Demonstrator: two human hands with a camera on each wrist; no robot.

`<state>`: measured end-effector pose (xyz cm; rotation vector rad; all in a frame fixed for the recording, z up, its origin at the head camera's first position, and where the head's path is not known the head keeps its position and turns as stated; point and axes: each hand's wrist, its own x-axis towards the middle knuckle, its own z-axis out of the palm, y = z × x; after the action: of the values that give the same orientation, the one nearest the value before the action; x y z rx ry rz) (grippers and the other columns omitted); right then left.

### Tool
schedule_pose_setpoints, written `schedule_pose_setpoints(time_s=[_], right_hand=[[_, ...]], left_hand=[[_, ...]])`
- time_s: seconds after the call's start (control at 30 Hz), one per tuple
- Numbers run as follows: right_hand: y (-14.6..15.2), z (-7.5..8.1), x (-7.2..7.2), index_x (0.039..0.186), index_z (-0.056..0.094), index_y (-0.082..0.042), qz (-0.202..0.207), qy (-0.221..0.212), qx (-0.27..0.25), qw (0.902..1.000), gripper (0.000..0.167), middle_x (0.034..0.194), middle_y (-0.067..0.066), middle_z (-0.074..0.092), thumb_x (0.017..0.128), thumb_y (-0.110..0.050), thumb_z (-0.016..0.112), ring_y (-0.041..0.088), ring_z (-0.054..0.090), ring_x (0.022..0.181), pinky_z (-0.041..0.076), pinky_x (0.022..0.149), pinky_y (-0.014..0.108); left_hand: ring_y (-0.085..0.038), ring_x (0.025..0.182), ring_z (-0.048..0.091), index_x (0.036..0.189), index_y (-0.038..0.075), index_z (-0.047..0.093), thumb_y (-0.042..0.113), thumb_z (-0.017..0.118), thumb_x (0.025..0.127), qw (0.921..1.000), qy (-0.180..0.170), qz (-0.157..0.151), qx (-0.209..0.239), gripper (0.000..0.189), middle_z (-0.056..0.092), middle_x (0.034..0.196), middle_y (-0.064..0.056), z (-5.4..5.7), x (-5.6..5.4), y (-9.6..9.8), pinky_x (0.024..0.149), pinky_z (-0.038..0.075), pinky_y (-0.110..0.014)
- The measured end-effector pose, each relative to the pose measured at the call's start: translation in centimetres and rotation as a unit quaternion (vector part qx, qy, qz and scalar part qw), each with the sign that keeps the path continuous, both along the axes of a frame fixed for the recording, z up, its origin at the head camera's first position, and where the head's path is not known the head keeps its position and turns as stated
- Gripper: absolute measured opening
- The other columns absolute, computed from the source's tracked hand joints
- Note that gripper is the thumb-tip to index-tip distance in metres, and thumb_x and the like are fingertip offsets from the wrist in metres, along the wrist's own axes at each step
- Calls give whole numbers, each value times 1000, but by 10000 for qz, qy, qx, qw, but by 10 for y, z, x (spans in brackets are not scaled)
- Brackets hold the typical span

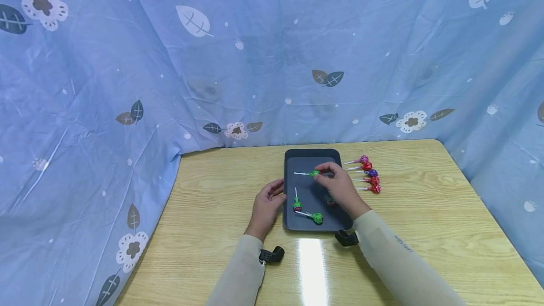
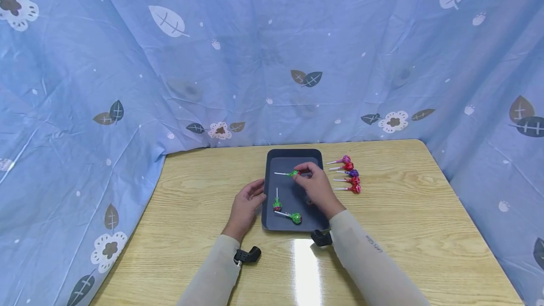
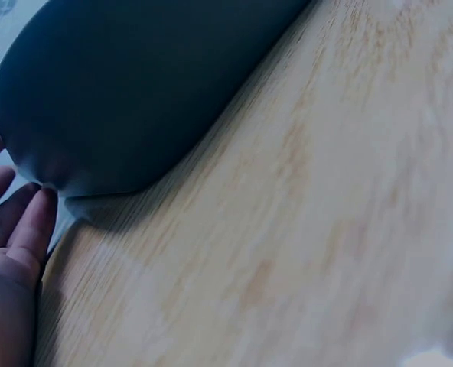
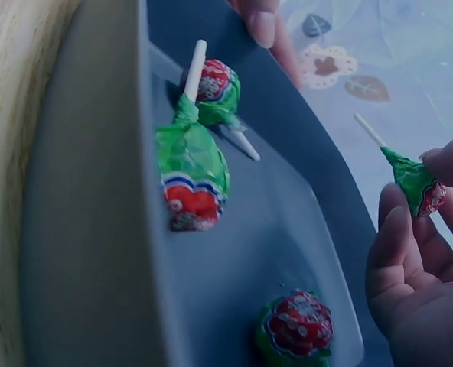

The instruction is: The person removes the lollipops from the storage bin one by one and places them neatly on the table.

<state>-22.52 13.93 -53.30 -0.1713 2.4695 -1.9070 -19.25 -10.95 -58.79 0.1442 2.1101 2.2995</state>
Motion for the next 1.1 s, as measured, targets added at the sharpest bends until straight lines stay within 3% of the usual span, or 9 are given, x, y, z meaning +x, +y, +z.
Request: schedule_pose_setpoints(time_s=[0.3, 0.73, 1.0, 1.1], right_hand=[[9, 2, 2, 132, 66, 5, -12, -98, -81, 9999, 32, 124, 18, 65, 105, -13, 72, 30, 71, 99, 61, 88, 45], [26, 4, 7, 132, 66, 5, 0, -252, -290, 9993, 33, 119, 19, 66, 105, -12, 72, 39, 71, 104, 62, 95, 47], [37, 8, 10, 132, 64, 9, 23, -234, -518, 9984, 32, 115, 23, 68, 107, -10, 70, 43, 70, 105, 62, 95, 43], [42, 9, 12, 131, 65, 9, 32, -199, -497, 9986, 32, 118, 23, 66, 107, -11, 70, 38, 71, 104, 62, 94, 36]], left_hand=[[-28, 135, 63, 150, 0, 61, -3, 67, 102, 10000, 13, 3, -52, 48, 66, 146, -13, 0, -1, 1, 108, 54, -31], [-32, 137, 60, 150, -1, 61, -2, 67, 102, 10000, 9, 20, -12, 48, 63, 148, -16, -1, 0, 2, 109, 53, -31], [-34, 138, 59, 149, -3, 60, -3, 68, 102, 10000, 29, -3, 71, 48, 63, 148, -19, -2, -1, 2, 109, 53, -30], [-34, 138, 59, 149, -3, 60, -4, 67, 102, 10000, 22, 5, 82, 48, 63, 148, -19, -1, -1, 2, 109, 53, -30]])
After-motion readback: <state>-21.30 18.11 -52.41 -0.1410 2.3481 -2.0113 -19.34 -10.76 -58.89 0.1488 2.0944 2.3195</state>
